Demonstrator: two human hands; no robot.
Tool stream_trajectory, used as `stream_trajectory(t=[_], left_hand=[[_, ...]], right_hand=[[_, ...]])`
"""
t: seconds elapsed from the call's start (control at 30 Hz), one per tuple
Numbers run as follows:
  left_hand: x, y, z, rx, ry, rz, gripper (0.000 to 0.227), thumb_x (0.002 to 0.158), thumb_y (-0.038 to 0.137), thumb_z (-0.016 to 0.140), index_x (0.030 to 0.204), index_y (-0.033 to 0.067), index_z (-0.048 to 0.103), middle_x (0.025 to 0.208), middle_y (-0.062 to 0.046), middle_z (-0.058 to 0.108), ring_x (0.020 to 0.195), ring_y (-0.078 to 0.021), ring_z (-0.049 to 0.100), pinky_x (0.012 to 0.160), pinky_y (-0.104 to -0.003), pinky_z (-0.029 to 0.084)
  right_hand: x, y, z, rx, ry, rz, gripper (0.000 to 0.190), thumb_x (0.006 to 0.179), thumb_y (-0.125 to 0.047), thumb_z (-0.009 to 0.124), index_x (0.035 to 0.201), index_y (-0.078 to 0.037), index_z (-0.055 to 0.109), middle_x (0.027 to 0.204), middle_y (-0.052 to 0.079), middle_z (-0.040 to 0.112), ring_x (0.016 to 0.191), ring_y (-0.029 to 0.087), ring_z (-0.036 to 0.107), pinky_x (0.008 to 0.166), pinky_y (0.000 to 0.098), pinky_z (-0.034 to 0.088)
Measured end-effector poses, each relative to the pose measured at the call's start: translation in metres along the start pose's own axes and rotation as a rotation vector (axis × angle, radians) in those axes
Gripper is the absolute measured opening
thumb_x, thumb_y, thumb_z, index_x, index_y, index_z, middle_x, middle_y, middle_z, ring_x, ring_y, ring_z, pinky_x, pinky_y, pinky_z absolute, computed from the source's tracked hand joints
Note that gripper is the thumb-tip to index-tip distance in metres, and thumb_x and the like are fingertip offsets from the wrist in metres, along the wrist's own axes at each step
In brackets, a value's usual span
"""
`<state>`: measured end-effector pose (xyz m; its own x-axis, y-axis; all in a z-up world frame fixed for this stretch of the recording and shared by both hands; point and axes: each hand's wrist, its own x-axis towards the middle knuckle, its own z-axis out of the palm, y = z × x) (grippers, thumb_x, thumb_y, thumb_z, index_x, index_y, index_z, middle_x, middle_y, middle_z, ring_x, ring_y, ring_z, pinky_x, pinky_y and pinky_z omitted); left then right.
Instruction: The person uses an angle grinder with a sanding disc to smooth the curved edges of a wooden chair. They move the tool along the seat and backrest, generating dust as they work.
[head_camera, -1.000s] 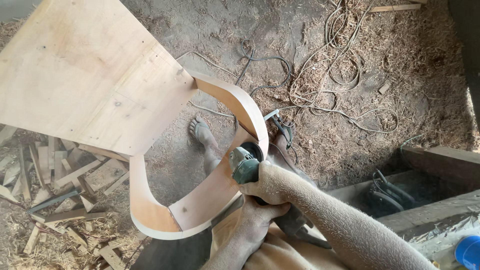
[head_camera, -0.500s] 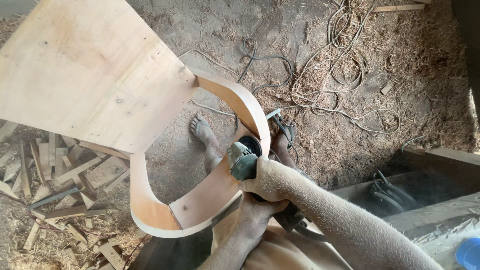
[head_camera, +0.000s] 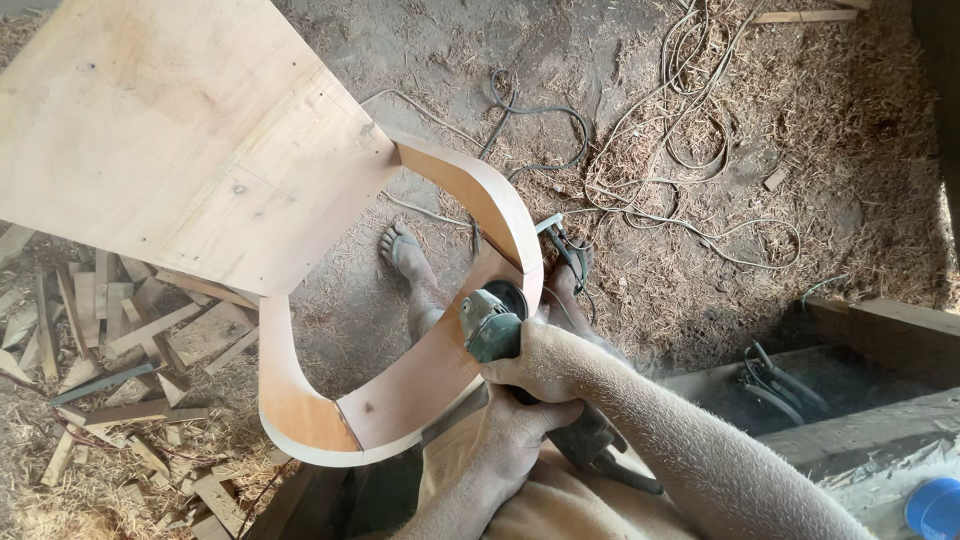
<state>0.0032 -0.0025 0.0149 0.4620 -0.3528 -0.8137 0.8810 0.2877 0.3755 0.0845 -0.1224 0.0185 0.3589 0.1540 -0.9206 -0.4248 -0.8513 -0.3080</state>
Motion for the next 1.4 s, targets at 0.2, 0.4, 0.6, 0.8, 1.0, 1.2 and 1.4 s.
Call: stream_trajectory(t=[0.2,0.4,0.6,0.8,1.0,1.2,1.4], left_hand=[[-0.002,-0.011,-0.009,0.078,0.073,-0.033,0.065,0.076,0.001,0.083,0.128,0.0006,0.045,0.115,-0.012,0.068,0.103,-0.0196,0.070,0.091,-0.032,0.060],[-0.011,-0.014,-0.018,0.049,0.051,0.080,0.051,0.075,0.001,0.084,0.121,-0.0054,0.061,0.109,-0.014,0.071,0.096,-0.0223,0.071,0.086,-0.034,0.061],[0.002,-0.003,-0.022,0.062,-0.058,0.122,0.059,0.072,0.003,0.084,0.126,-0.0011,0.060,0.113,-0.010,0.070,0.105,-0.0194,0.068,0.097,-0.034,0.057],[0.019,-0.013,-0.023,0.020,-0.096,0.116,0.061,0.073,0.007,0.087,0.126,0.0015,0.057,0.113,-0.008,0.067,0.106,-0.0179,0.066,0.099,-0.035,0.056],[0.022,-0.020,-0.028,0.054,-0.102,0.124,0.058,0.076,0.008,0.088,0.126,-0.0004,0.059,0.114,-0.008,0.067,0.107,-0.0181,0.066,0.100,-0.035,0.055],[0.019,-0.012,-0.021,0.038,-0.081,0.053,0.061,0.075,0.008,0.088,0.127,0.0013,0.058,0.115,-0.008,0.067,0.108,-0.0179,0.066,0.101,-0.034,0.056],[0.010,-0.007,-0.014,0.037,-0.031,0.029,0.066,0.072,0.004,0.086,0.130,-0.0015,0.055,0.116,-0.009,0.067,0.107,-0.0188,0.067,0.097,-0.033,0.057]], right_hand=[[0.017,0.012,0.021,0.234,-0.135,-0.145,0.057,0.081,-0.056,0.069,0.105,-0.005,0.078,0.096,0.017,0.079,0.096,0.029,0.077,0.091,0.0397,0.057],[0.018,0.004,0.030,0.205,-0.181,-0.172,0.057,0.080,-0.054,0.072,0.106,-0.005,0.078,0.097,0.020,0.078,0.094,0.030,0.077,0.087,0.0413,0.058],[0.014,-0.006,0.016,0.006,0.001,-0.024,0.062,0.084,-0.055,0.072,0.114,-0.001,0.072,0.104,0.024,0.075,0.102,0.035,0.074,0.094,0.0428,0.056],[0.016,-0.005,0.008,0.071,0.065,-0.057,0.070,0.081,-0.050,0.077,0.125,0.003,0.064,0.111,0.023,0.074,0.107,0.033,0.074,0.098,0.0403,0.055],[0.012,-0.008,0.005,0.081,0.023,0.068,0.070,0.080,-0.053,0.077,0.124,0.000,0.064,0.111,0.024,0.073,0.108,0.036,0.072,0.094,0.0444,0.057],[0.015,-0.004,0.007,0.071,0.062,0.020,0.069,0.080,-0.054,0.076,0.120,0.002,0.067,0.107,0.024,0.075,0.105,0.035,0.075,0.092,0.0432,0.058],[0.017,0.003,0.013,0.081,-0.021,0.016,0.073,0.080,-0.059,0.074,0.121,0.001,0.068,0.106,0.024,0.075,0.103,0.034,0.076,0.093,0.0413,0.058]])
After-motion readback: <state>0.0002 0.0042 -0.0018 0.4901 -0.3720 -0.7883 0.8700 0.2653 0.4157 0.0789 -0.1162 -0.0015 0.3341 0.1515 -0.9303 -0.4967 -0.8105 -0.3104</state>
